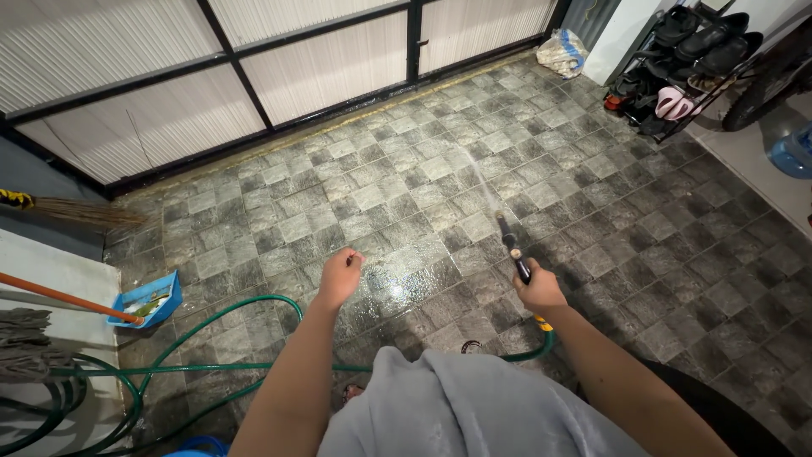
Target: The person mops a tiled floor using a mop, then hangs the mop on a wall rack. They pick up a green bucket, fill it with water from a hose, and rinse the floor with the hose nozzle.
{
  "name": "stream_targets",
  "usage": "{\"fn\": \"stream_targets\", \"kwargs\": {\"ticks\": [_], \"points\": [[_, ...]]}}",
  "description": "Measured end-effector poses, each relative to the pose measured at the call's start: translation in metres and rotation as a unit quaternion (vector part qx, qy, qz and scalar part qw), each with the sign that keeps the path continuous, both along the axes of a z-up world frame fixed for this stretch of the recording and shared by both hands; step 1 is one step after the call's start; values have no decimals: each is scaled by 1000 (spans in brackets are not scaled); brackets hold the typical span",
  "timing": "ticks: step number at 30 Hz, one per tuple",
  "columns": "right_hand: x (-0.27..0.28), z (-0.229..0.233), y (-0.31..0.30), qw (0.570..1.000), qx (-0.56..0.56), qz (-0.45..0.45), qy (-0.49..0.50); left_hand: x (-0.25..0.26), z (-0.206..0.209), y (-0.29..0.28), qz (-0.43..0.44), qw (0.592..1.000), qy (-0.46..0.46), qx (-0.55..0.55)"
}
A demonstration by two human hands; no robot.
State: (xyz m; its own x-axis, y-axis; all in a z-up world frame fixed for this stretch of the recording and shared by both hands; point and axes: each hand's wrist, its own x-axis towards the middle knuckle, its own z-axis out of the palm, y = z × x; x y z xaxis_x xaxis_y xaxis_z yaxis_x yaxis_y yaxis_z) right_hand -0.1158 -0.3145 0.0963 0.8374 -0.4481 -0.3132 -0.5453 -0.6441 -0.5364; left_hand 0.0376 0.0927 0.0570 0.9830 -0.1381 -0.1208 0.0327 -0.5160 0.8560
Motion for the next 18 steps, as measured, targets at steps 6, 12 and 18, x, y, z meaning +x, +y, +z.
{"fn": "stream_targets", "kwargs": {"ticks": [6, 12, 18], "points": [[-4, -4, 16, 998, -20, 56, -16, -3, -8, 4, -12, 999, -33, 14], [-2, 6, 24, 1000, 0, 24, -16, -7, 11, 10, -1, 999, 36, 33], [6, 12, 41, 997, -18, 69, -31, -9, 12, 15, -4, 999, 23, 44]]}}
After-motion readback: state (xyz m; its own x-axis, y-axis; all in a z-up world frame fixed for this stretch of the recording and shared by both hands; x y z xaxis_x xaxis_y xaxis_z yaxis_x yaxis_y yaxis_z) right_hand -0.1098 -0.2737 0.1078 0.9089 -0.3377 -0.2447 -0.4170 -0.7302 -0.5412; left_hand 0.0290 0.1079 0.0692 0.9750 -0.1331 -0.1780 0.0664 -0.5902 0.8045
